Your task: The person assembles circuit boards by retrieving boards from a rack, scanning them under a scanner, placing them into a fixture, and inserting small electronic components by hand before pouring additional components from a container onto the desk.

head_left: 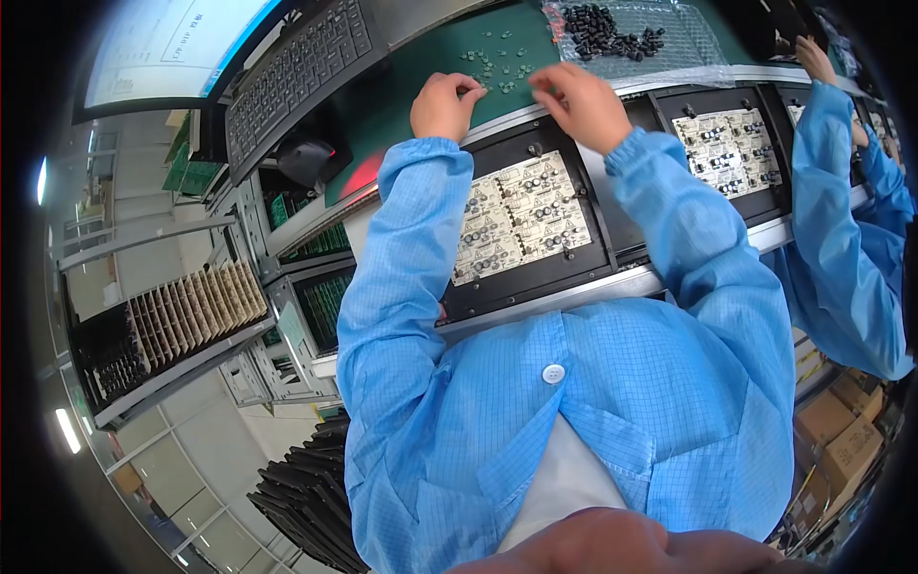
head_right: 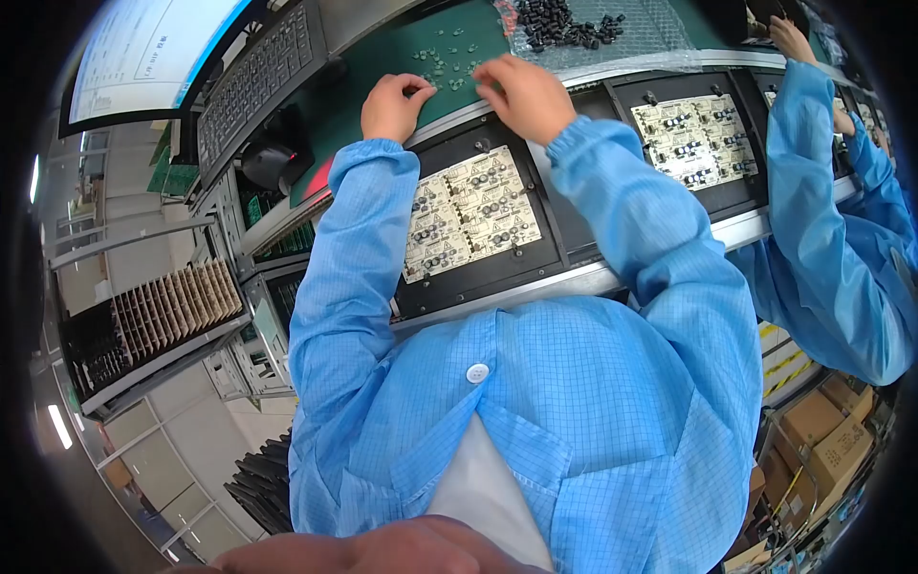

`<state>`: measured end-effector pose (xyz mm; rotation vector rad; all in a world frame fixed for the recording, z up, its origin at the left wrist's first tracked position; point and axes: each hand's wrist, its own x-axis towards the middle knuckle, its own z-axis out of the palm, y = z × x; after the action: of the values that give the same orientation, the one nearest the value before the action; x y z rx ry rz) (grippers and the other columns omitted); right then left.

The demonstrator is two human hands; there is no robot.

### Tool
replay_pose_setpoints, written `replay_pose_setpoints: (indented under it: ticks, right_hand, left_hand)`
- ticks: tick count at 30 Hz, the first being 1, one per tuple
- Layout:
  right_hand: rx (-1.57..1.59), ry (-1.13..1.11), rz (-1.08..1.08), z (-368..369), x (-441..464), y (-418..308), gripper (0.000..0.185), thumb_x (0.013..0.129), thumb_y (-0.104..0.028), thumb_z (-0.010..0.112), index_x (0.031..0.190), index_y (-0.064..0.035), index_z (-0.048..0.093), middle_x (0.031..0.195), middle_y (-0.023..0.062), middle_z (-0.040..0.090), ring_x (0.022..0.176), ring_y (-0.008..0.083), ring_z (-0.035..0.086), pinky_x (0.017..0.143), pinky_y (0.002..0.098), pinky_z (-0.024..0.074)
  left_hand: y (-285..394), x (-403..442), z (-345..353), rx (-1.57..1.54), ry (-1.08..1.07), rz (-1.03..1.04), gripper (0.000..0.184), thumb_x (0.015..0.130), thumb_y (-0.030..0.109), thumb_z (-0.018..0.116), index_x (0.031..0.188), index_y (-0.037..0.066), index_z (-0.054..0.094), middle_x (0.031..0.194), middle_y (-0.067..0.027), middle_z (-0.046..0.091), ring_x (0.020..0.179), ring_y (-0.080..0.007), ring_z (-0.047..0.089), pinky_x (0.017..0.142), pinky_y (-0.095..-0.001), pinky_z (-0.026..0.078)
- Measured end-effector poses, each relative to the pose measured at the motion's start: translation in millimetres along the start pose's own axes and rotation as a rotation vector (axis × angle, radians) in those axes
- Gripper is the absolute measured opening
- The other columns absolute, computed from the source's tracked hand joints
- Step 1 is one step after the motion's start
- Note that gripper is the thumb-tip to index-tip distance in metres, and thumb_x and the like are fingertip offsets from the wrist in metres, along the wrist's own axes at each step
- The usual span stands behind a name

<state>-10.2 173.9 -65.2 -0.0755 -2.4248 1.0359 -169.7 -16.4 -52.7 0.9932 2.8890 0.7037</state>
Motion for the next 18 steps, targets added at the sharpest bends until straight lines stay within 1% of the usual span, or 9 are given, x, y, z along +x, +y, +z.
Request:
replay_pose_setpoints:
  ticks: [1,2,4,7,8,12,15,17,18]
  right_hand:
    - [-0.201,0.074,-0.063,4,13,3,0.023,0.097,-0.020,0.073,0.118,-0.0123,0.070,0.102,0.0091,0.069,0.087,0.0310,0.071,0.073,0.0420,0.0580]
    - [-0.197,0.072,-0.059,11,25,4,0.023,0.097,-0.020,0.073,0.118,-0.0123,0.070,0.102,0.0091,0.069,0.087,0.0310,0.071,0.073,0.0420,0.0580]
    - [-0.522,-0.012,0.049,25,45,11,0.022,0.099,-0.029,0.069,0.114,-0.0127,0.069,0.106,0.0109,0.069,0.095,0.0321,0.072,0.079,0.0452,0.0584]
    - [-0.586,-0.080,0.132,39,61,26,0.021,0.099,-0.031,0.069,0.109,-0.0120,0.068,0.104,0.0113,0.069,0.097,0.0331,0.071,0.082,0.0464,0.0584]
    - [-0.570,-0.088,0.140,40,61,31,0.021,0.098,-0.030,0.069,0.105,-0.0108,0.066,0.104,0.0116,0.069,0.098,0.0333,0.071,0.082,0.0467,0.0582]
    - [-0.514,-0.104,0.105,38,49,42,0.021,0.098,-0.030,0.070,0.105,-0.0101,0.066,0.104,0.0120,0.069,0.097,0.0340,0.071,0.082,0.0472,0.0579]
    - [-0.412,-0.043,-0.021,33,41,41,0.023,0.099,-0.028,0.069,0.106,-0.0066,0.065,0.107,0.0149,0.071,0.095,0.0373,0.071,0.084,0.0480,0.0576]
    - [-0.323,0.095,-0.066,33,35,36,0.017,0.100,-0.024,0.069,0.104,-0.0080,0.064,0.101,0.0123,0.068,0.092,0.0314,0.068,0.083,0.0436,0.0561]
    - [-0.322,0.093,-0.066,29,32,30,0.017,0.100,-0.024,0.069,0.104,-0.0080,0.064,0.101,0.0123,0.068,0.092,0.0314,0.068,0.083,0.0436,0.0561]
  left_hand:
    - [-2,-1,0,0.022,0.026,0.057,0.024,0.086,0.032,0.083,0.104,0.017,0.078,0.094,-0.0037,0.071,0.089,-0.0257,0.071,0.079,-0.0395,0.057]
    - [-3,-2,1,0.044,0.051,0.114,0.022,0.086,0.032,0.083,0.101,0.017,0.078,0.095,-0.0035,0.071,0.090,-0.0259,0.071,0.078,-0.0396,0.057]
    - [-2,-4,4,0.017,0.082,0.080,0.019,0.086,0.032,0.083,0.097,0.017,0.078,0.094,-0.0033,0.071,0.090,-0.0261,0.071,0.078,-0.0397,0.056]
    - [1,-11,-2,0.049,0.109,-0.018,0.016,0.087,0.032,0.082,0.093,0.017,0.078,0.093,-0.0029,0.071,0.089,-0.0259,0.071,0.076,-0.0399,0.056]
    - [2,-11,-5,0.110,0.105,-0.080,0.016,0.088,0.032,0.081,0.092,0.017,0.078,0.092,-0.0027,0.071,0.089,-0.0256,0.071,0.075,-0.0400,0.056]
    - [-5,-17,-11,0.073,0.059,-0.122,0.019,0.089,0.034,0.079,0.096,0.017,0.077,0.090,-0.0030,0.071,0.088,-0.0259,0.071,0.074,-0.0405,0.055]
    - [-12,-19,-9,0.102,0.125,0.005,0.019,0.091,0.034,0.078,0.099,0.016,0.076,0.090,-0.0034,0.072,0.085,-0.0271,0.070,0.072,-0.0406,0.055]
    - [-20,-21,-7,0.285,0.233,0.208,0.018,0.092,0.034,0.076,0.100,0.017,0.076,0.093,-0.0038,0.073,0.081,-0.0301,0.069,0.070,-0.0405,0.054]
    - [-21,-23,-9,0.285,0.232,0.206,0.018,0.092,0.034,0.076,0.100,0.017,0.076,0.093,-0.0038,0.073,0.081,-0.0301,0.069,0.070,-0.0405,0.054]
